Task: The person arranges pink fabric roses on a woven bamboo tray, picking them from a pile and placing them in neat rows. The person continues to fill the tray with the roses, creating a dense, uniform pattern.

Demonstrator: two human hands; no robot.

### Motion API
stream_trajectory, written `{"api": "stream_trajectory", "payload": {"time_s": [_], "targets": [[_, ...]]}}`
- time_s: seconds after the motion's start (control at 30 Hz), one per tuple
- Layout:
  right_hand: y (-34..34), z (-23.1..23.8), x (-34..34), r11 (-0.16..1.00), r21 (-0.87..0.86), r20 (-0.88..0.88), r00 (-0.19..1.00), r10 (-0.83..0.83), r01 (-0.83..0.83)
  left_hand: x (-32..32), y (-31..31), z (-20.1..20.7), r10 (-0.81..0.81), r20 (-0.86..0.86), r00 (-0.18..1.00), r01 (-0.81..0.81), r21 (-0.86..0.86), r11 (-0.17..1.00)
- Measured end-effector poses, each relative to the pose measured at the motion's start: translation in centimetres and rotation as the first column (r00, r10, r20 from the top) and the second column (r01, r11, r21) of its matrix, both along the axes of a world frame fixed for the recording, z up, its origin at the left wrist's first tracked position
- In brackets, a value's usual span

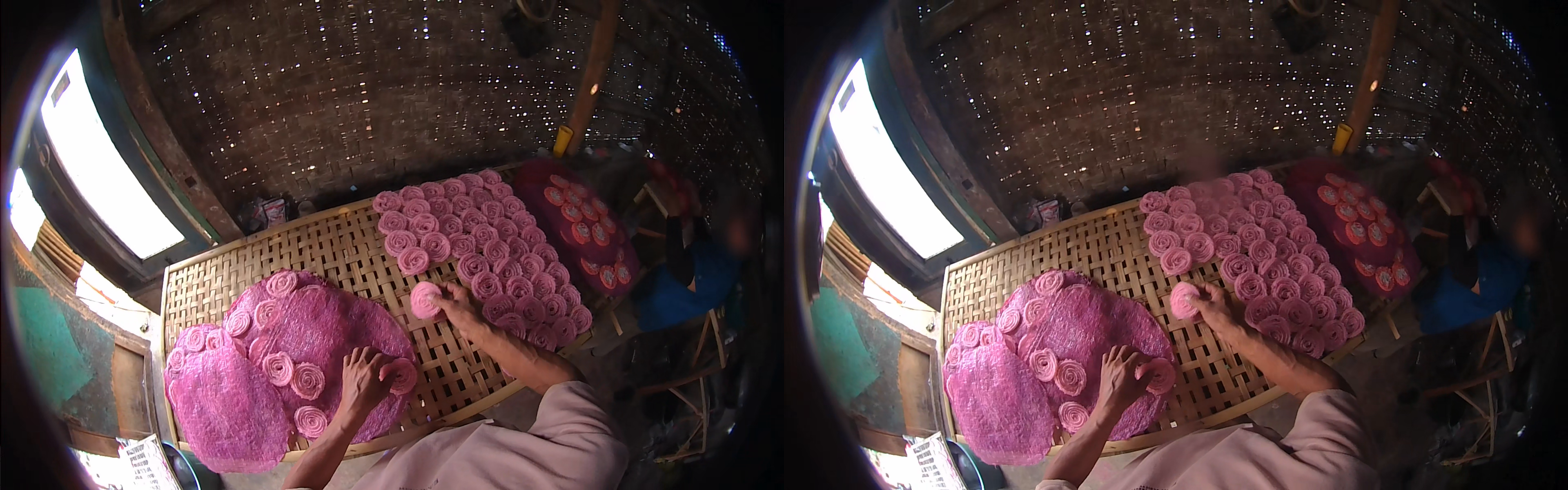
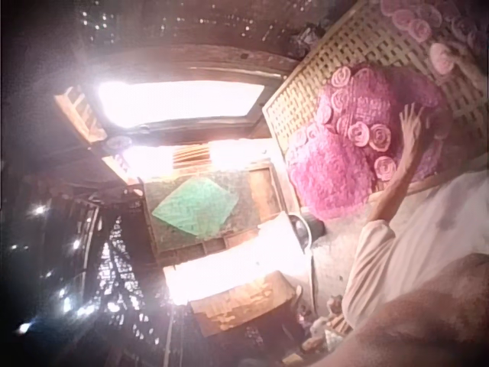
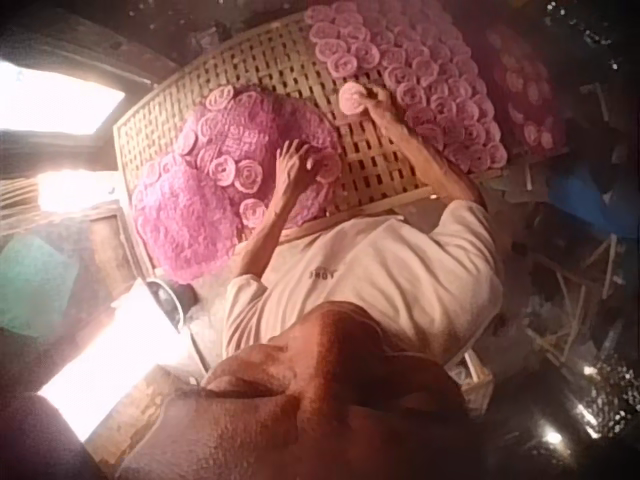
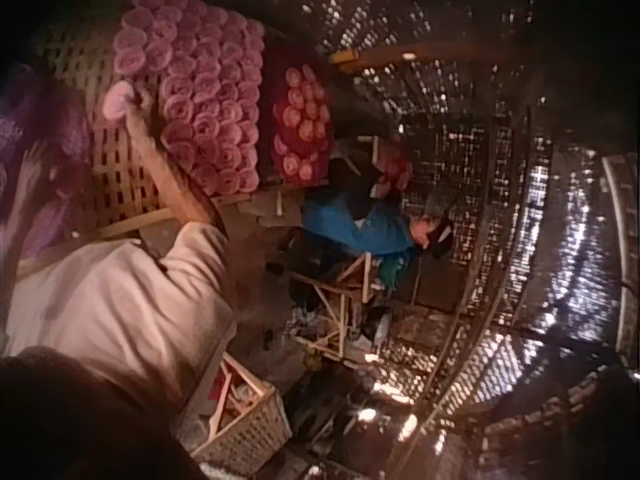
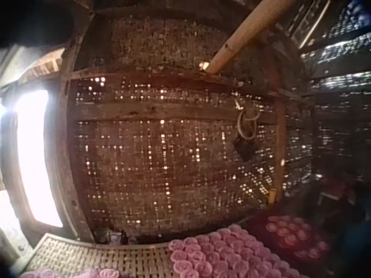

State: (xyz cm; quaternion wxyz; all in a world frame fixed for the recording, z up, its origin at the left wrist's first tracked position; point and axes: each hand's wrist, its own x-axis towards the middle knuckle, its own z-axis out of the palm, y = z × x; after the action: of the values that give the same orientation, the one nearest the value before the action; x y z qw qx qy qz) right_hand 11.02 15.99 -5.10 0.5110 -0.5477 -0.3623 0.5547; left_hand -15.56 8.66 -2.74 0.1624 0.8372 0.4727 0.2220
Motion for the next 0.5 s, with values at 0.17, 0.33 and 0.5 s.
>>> {"api": "stream_trajectory", "payload": {"time_s": [0.17, 0.33, 0.5], "targets": [[4.1, -0.2, 4.6, 0.971, 0.228, 0.611, 0.787, -0.089, -0.068, -2.0, 0.0, 1.4, -0.029, -0.080, 0.996, 0.029, -0.001, 1.000], [3.7, 1.0, 4.3, 0.816, 0.553, 0.812, 0.327, -0.483, -0.168, -3.6, -0.4, 2.3, -0.061, -0.127, 0.990, 0.058, -0.030, 0.998], [-4.0, 2.3, -3.2, 0.732, 0.254, 0.945, 0.323, -0.048, -0.633, -4.7, -0.6, 1.9, -0.053, -0.143, 0.988, 0.037, -0.111, 0.993]]}}
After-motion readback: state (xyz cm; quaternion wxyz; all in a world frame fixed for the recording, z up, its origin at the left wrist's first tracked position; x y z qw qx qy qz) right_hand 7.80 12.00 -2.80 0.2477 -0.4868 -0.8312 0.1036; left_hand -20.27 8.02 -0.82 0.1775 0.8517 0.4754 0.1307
